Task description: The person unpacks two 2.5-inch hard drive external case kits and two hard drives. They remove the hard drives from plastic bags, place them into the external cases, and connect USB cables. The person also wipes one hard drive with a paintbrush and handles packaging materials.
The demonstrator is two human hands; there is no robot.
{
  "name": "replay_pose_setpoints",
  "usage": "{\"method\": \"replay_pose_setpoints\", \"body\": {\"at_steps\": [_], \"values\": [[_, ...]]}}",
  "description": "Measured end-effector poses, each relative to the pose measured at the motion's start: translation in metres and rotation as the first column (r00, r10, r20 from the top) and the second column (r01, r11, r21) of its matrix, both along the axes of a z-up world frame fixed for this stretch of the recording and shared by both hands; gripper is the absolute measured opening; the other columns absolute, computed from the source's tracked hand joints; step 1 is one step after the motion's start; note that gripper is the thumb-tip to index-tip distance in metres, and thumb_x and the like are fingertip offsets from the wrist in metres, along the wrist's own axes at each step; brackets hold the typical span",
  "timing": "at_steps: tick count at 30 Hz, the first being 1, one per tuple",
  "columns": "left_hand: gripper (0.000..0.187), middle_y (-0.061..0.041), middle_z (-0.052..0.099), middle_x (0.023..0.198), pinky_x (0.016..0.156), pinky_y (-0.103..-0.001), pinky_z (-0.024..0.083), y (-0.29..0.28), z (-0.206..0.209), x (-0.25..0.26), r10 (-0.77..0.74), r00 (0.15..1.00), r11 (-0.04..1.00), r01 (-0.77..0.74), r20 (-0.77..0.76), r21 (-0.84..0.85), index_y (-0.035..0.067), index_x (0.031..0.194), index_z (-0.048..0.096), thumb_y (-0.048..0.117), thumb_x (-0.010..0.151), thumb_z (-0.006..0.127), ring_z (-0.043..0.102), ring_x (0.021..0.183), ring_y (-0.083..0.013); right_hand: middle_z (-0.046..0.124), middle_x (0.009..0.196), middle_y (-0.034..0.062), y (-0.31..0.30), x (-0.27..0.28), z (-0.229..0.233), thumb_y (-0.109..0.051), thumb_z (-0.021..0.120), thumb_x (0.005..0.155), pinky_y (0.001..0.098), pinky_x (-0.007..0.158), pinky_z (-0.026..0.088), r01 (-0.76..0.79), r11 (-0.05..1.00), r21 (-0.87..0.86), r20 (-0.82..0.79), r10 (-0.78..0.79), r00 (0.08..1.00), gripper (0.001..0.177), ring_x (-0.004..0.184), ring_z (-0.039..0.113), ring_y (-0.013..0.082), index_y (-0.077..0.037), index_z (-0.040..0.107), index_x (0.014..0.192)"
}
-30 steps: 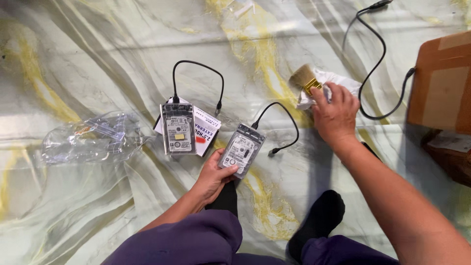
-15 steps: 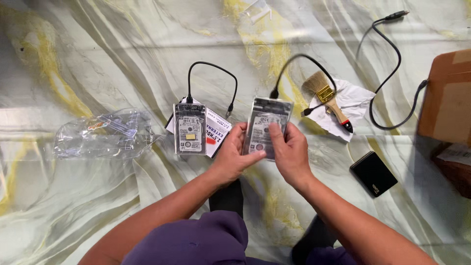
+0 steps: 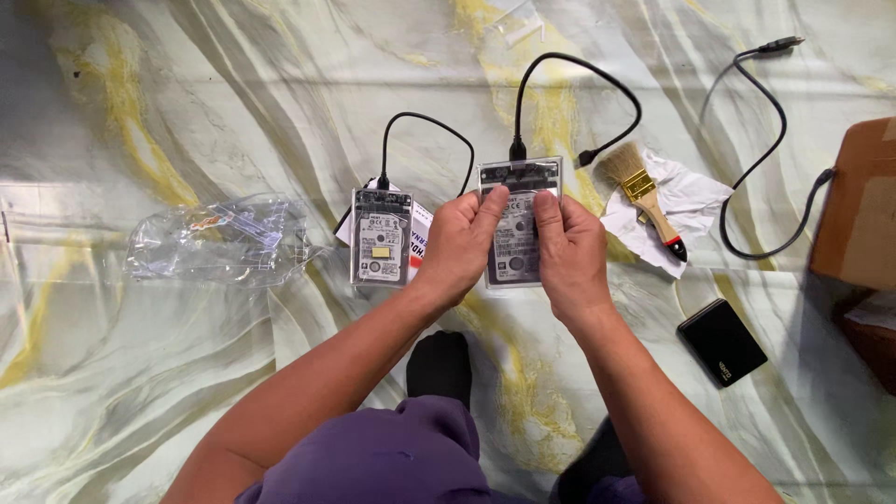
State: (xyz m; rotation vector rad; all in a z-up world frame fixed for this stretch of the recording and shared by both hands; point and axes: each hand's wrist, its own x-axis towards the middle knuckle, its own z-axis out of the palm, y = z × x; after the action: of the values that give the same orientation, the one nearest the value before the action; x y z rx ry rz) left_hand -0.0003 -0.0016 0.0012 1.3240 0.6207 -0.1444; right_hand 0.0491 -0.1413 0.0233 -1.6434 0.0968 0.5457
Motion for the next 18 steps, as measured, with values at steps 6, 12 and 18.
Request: {"method": "replay_pose_setpoints", "body": {"at_steps": [6,12,18], "values": [[0.024,-0.002,0.072,0.093,0.069,-0.023,0.054,0.005,0.000,0.000,-0.030,0.992,0.971,0.059,0.126,-0.230,-0.003,0.111,0.069,0.019,0.104,0.061,0.063,0.078,-0.0040,0.069,0.092,-0.0038,-0.015,0.001,0.005,-0.029,0.052,0.106,0.0211,0.069,0.053,-0.127,0.977,0.173,-0.116,0.148,0.982,0.028,0.077,0.059,0.0021,-0.004,0.065,0.109],[0.023,-0.004,0.074,0.105,0.081,-0.024,0.060,0.016,0.010,-0.002,-0.094,0.990,0.947,0.122,0.106,-0.296,-0.002,0.118,0.064,0.009,0.098,0.063,0.070,0.088,-0.0054,0.062,0.089,-0.0034,-0.020,0.009,0.001,-0.027,0.054,0.109,0.0200,0.061,0.046,-0.114,0.984,0.139,-0.144,0.134,0.980,0.025,0.073,0.052,0.0006,-0.004,0.064,0.107],[0.027,-0.007,0.071,0.090,0.058,-0.025,0.054,0.013,0.008,0.000,0.001,0.999,0.942,-0.018,-0.051,-0.335,-0.006,0.109,0.068,0.020,0.109,0.063,0.064,0.070,-0.0085,0.059,0.078,-0.0003,-0.014,0.008,0.010,-0.023,0.063,0.108,0.0222,0.051,0.037,-0.133,0.991,0.001,-0.077,0.132,0.988,0.029,0.063,0.045,0.0034,0.001,0.066,0.093]]}}
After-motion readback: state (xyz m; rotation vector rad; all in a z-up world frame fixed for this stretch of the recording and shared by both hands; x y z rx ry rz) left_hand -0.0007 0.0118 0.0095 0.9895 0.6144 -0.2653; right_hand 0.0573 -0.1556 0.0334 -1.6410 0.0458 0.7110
